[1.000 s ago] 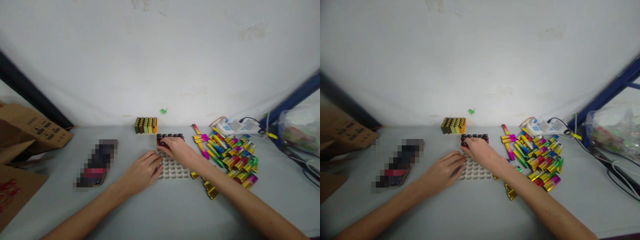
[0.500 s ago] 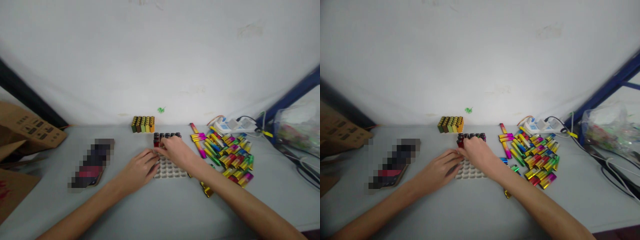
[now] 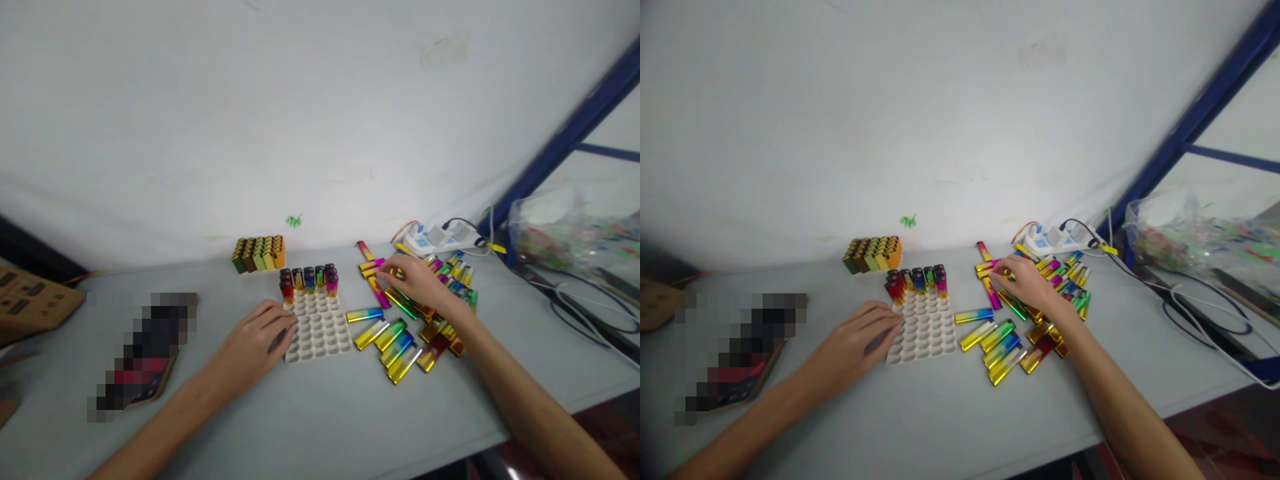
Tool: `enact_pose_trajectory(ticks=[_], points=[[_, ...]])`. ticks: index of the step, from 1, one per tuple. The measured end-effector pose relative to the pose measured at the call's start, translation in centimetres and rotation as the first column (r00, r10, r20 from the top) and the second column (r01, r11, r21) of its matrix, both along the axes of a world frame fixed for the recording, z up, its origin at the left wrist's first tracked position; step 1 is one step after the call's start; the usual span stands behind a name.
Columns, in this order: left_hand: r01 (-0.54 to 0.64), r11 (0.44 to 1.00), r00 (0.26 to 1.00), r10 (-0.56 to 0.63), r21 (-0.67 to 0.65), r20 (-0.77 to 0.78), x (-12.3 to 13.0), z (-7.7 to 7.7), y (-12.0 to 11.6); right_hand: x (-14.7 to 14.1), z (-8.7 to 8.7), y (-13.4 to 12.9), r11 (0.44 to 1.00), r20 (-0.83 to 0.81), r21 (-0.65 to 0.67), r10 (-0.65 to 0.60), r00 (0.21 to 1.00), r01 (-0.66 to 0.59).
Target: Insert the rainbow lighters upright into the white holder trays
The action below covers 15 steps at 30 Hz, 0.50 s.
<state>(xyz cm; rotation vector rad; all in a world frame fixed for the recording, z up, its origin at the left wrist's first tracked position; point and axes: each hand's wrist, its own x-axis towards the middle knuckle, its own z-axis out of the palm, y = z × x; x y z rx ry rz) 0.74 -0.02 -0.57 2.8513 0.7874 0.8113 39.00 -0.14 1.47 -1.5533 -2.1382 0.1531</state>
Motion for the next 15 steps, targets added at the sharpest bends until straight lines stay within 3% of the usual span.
enact_pose_trajectory(ticks=[5, 11, 15], points=[[0.005, 1.0, 1.0, -0.005, -0.001, 0.01, -0.1, 0.0, 0.0, -0.7, -2.2, -0.1, 0.999, 0.09, 0.004, -0.038, 0.995, 0.038], [-0.001, 1.0, 1.0, 0.001, 0.0, 0.008, -0.1, -0.1, -0.1, -2.2, -2.6, -0.6, 0.989, 0.178, -0.02, -0.138, 0.974, 0.144], [-0.004, 1.0, 1.0, 0.004, -0.002, -0.008, 0.0, -0.1, -0.1, -2.6, -2.8, -0.6, 0.986, 0.097, -0.042, -0.156, 0.983, 0.16]])
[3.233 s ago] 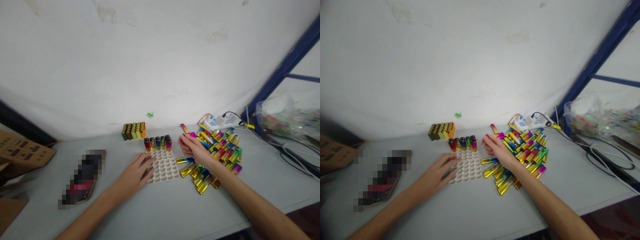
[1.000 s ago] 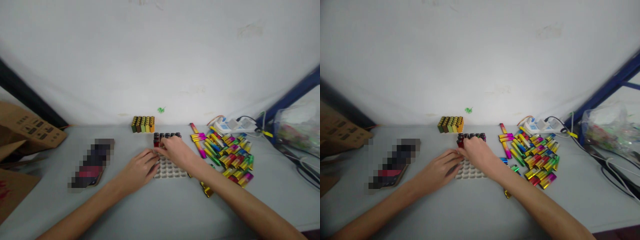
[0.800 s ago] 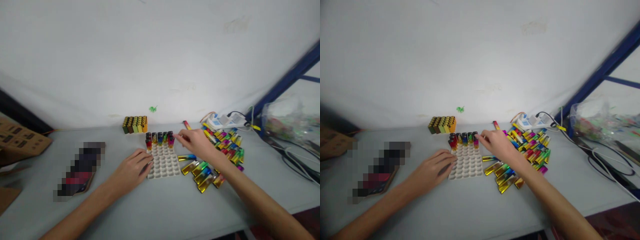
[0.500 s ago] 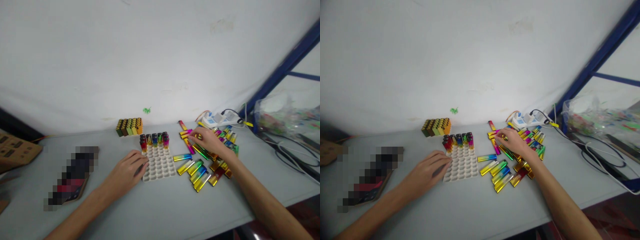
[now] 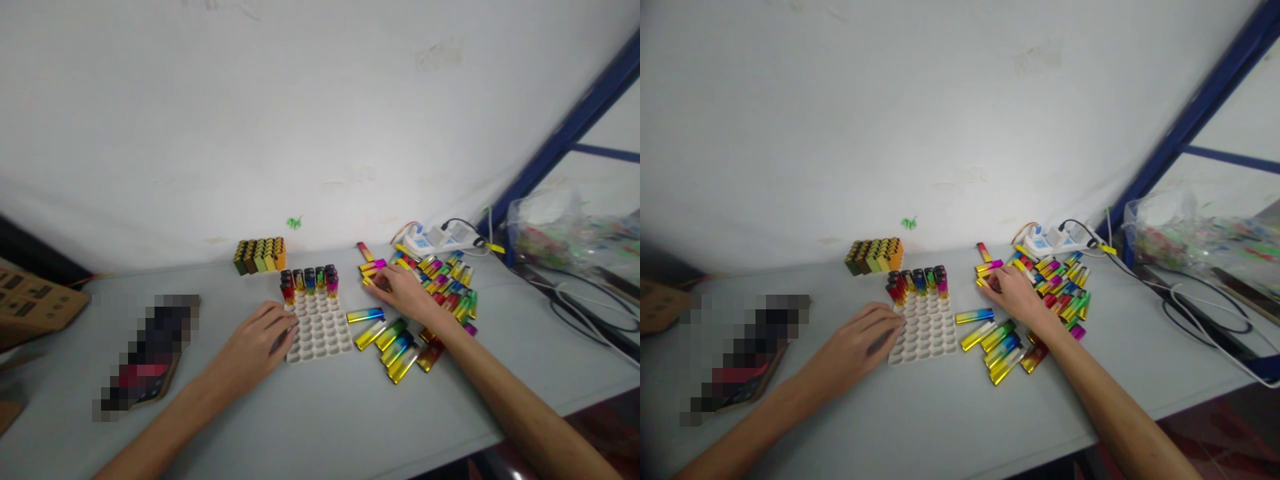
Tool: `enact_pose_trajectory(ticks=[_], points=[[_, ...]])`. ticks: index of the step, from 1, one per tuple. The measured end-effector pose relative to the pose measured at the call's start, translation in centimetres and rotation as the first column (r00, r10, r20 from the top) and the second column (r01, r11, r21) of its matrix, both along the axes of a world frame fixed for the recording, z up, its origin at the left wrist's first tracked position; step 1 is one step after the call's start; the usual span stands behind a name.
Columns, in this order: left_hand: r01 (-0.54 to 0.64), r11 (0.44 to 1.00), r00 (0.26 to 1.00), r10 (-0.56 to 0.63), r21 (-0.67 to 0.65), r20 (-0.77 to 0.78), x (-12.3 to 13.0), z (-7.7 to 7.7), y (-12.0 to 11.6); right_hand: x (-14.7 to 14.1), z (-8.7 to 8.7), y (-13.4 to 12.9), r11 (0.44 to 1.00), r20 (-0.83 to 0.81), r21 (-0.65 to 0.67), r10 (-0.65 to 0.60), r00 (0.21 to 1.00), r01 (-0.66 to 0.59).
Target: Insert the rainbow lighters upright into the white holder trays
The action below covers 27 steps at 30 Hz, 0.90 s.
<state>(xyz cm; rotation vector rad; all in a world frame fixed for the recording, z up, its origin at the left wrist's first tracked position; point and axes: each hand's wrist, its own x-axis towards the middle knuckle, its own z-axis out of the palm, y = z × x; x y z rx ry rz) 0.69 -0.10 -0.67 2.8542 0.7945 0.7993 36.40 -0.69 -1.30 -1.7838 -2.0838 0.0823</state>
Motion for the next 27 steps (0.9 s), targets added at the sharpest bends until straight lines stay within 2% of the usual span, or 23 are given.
enact_pose_trajectory(ticks=[4, 9, 15, 18, 20, 23, 27], points=[[0.001, 1.0, 1.0, 0.0, -0.008, 0.003, -0.1, 0.0, 0.0, -0.1, 0.1, 0.0, 1.0, -0.208, 0.022, -0.005, 0.978, 0.009], [0.0, 1.0, 1.0, 0.0, -0.01, -0.003, 0.0, 0.0, 0.0, -0.6, 0.8, -0.4, 0.995, -0.351, 0.093, 0.063, 0.934, -0.032], [-0.01, 1.0, 1.0, 0.01, -0.013, -0.018, 0.0, 0.1, -0.1, -1.4, 0.6, -0.7, 0.981, -0.634, -0.026, 0.134, 0.762, -0.194], [-0.01, 1.0, 1.0, 0.01, -0.019, -0.021, 0.0, 0.2, -0.1, -1.8, 0.4, -0.8, 0.968, -0.697, -0.056, 0.137, 0.704, -0.244], [-0.009, 1.0, 1.0, 0.009, -0.018, -0.016, 0.0, 0.3, -0.2, -2.0, 0.4, -0.8, 0.971, -0.693, -0.042, 0.14, 0.707, -0.234], [-0.004, 1.0, 1.0, 0.004, -0.012, -0.011, 0.1, 0.4, -0.1, -2.1, 0.6, -0.8, 0.984, -0.643, -0.002, 0.135, 0.754, -0.178], [-0.005, 1.0, 1.0, 0.005, -0.014, -0.002, 0.1, 0.3, -0.1, -2.1, 0.9, -0.8, 0.985, -0.615, -0.025, 0.121, 0.779, -0.172]])
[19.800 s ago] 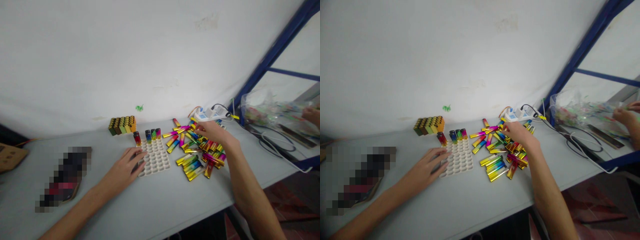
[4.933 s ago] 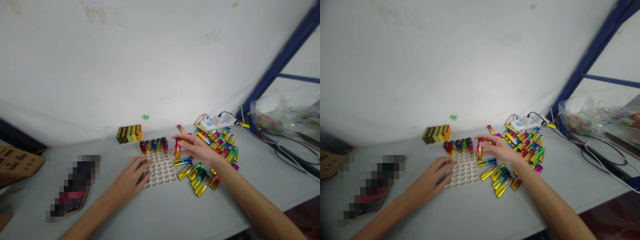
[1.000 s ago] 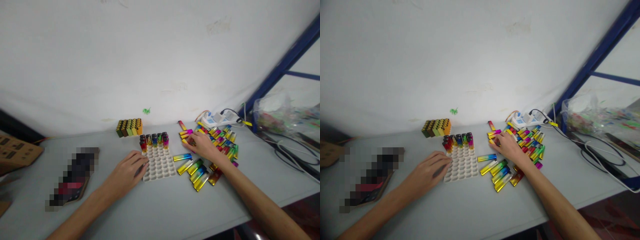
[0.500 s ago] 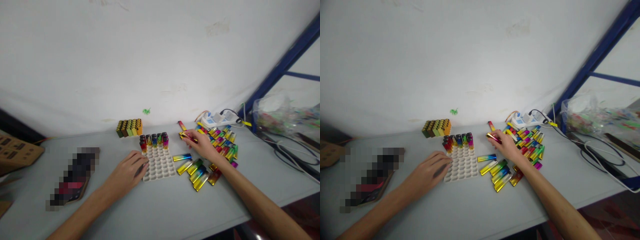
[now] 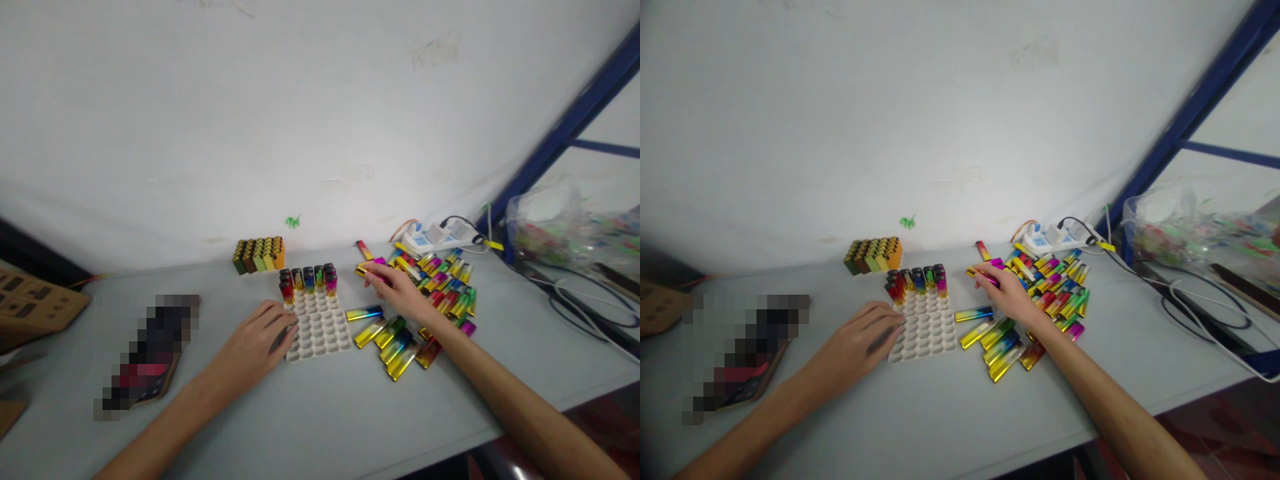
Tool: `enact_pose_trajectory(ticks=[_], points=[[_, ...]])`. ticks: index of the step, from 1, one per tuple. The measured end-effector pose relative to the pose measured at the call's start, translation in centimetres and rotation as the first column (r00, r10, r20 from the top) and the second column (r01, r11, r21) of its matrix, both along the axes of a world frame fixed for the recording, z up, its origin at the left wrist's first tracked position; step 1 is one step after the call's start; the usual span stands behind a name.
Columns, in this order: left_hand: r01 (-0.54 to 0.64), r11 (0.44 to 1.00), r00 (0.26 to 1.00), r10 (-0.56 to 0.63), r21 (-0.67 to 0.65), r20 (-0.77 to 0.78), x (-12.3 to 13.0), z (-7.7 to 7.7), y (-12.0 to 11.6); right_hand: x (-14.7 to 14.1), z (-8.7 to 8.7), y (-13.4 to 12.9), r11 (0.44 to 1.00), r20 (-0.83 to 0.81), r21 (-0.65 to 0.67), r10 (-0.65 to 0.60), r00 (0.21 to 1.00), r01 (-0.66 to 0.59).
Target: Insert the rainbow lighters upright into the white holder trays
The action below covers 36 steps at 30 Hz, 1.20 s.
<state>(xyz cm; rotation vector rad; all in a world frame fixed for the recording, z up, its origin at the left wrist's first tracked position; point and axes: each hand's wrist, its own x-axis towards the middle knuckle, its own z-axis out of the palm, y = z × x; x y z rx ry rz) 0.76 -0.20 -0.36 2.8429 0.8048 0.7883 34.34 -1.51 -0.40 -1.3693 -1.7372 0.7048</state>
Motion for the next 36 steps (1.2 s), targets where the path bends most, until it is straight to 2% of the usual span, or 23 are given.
enact_pose_trajectory(ticks=[2, 7, 11, 17, 23, 26, 33, 36], points=[[-0.001, 1.0, 1.0, 0.001, 0.0, -0.004, 0.0, -0.1, 0.0, 0.0, 0.2, -0.1, 1.0, 0.0, -0.004, -0.029, 1.0, 0.029], [0.012, 1.0, 1.0, -0.012, 0.015, -0.008, -0.1, -0.2, 0.0, 0.0, -0.1, -0.1, 0.987, 0.004, 0.077, -0.145, 0.989, 0.144], [0.005, 1.0, 1.0, -0.005, 0.011, -0.002, 0.0, 0.0, 0.0, 0.1, -0.6, 0.2, 0.996, -0.01, 0.034, -0.08, 0.997, 0.081], [0.003, 1.0, 1.0, -0.003, 0.003, -0.011, 0.0, 0.2, 0.0, -1.0, -0.2, -0.1, 0.992, 0.044, 0.111, -0.069, 0.997, 0.064], [0.001, 1.0, 1.0, -0.001, -0.002, -0.005, 0.0, -0.1, 0.0, -1.6, -0.5, -0.4, 0.988, -0.224, -0.128, 0.053, 0.973, -0.083], [0.006, 1.0, 1.0, -0.006, 0.0, -0.005, 0.0, 0.0, 0.0, -1.6, -1.0, -0.3, 0.993, -0.208, -0.12, -0.006, 0.978, -0.02], [-0.001, 1.0, 1.0, 0.001, 0.003, -0.006, 0.0, 0.0, 0.0, -2.0, -0.9, -0.5, 0.979, 0.053, 0.012, -0.204, 0.978, 0.203], [0.004, 1.0, 1.0, -0.004, 0.003, -0.006, 0.0, 0.1, 0.0, -2.1, -0.9, -0.6, 0.972, 0.083, 0.028, -0.235, 0.969, 0.233]])
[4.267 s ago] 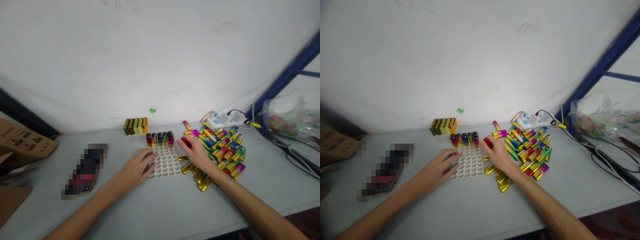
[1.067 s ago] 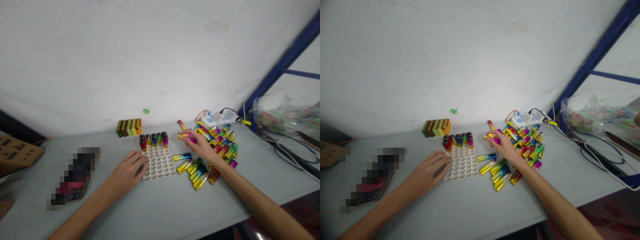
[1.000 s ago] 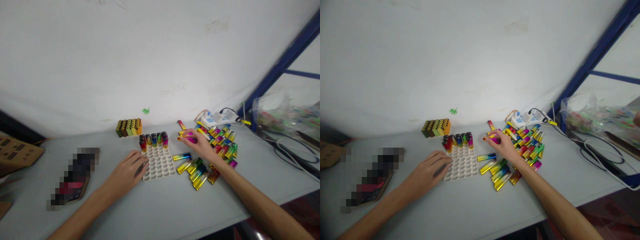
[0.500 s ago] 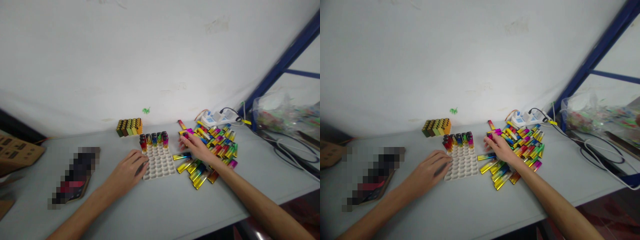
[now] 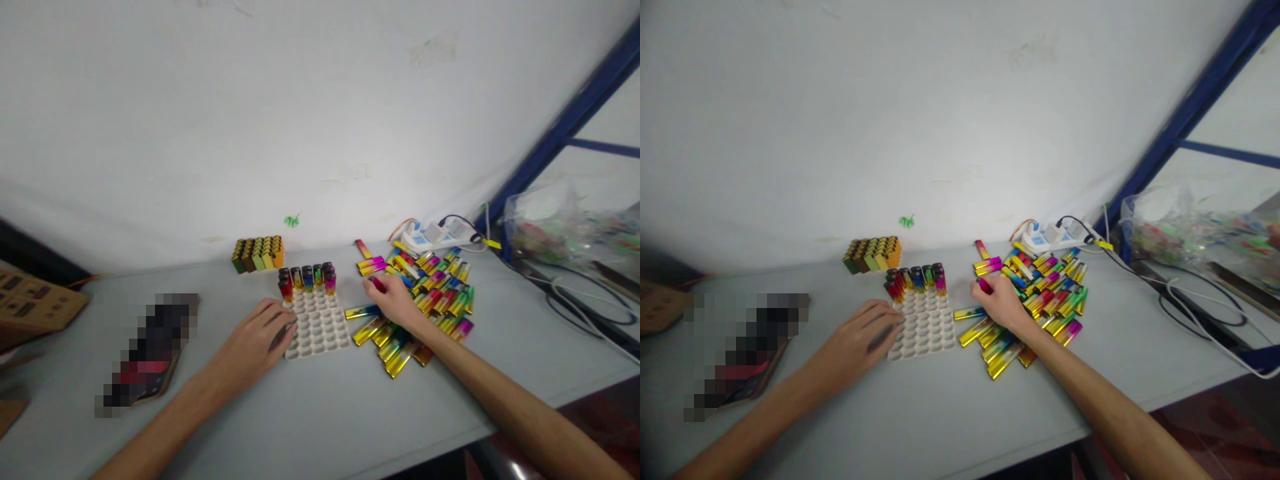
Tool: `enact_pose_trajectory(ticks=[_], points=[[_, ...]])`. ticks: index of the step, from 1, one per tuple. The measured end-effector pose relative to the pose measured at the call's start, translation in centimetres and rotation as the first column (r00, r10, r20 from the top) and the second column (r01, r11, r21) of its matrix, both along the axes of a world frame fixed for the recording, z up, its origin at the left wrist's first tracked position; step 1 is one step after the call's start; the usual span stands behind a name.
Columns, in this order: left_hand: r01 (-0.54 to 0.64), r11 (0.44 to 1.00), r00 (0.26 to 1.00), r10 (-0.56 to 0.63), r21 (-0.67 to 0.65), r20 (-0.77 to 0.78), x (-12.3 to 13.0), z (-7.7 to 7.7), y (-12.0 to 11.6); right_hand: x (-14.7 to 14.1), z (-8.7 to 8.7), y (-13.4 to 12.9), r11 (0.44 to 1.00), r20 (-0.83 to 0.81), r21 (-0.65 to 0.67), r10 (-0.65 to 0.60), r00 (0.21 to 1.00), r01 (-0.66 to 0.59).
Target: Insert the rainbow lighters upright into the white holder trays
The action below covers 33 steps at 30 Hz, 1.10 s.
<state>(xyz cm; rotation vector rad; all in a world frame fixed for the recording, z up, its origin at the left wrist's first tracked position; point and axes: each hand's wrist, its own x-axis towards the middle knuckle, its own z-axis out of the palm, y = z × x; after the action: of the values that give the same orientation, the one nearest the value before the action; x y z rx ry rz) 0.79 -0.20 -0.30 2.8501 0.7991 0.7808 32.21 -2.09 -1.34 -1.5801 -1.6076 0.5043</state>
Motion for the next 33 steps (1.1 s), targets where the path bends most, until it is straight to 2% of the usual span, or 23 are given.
enact_pose_trajectory(ticks=[6, 10, 15, 20, 27, 33], points=[[-0.002, 1.0, 1.0, 0.002, -0.004, 0.005, 0.0, 0.1, 0.0, 0.0, -0.1, 0.2, 1.0, 0.016, 0.011, 0.002, 1.0, -0.002], [-0.009, 1.0, 1.0, 0.009, -0.011, 0.004, 0.0, 0.0, 0.0, 0.1, 0.0, 0.1, 0.998, 0.025, 0.064, 0.006, 1.0, -0.007], [-0.011, 1.0, 1.0, 0.01, -0.028, -0.025, 0.0, 0.0, -0.1, 0.0, 0.7, -0.3, 0.991, 0.006, 0.061, 0.117, 0.993, -0.117], [-0.012, 0.999, 1.0, 0.011, -0.039, -0.023, 0.1, 0.1, -0.2, -0.4, 1.4, -0.5, 0.952, 0.206, 0.164, 0.222, 0.953, -0.257], [-0.012, 0.999, 0.999, 0.01, -0.036, -0.047, 0.2, 0.1, -0.2, -1.6, 1.7, -0.2, 0.962, 0.204, 0.113, 0.222, 0.953, -0.248], [-0.013, 0.999, 0.999, 0.012, -0.036, -0.046, 0.3, 0.0, -0.2, -2.2, 1.0, 0.1, 0.93, 0.341, 0.079, 0.314, 0.886, -0.36]])
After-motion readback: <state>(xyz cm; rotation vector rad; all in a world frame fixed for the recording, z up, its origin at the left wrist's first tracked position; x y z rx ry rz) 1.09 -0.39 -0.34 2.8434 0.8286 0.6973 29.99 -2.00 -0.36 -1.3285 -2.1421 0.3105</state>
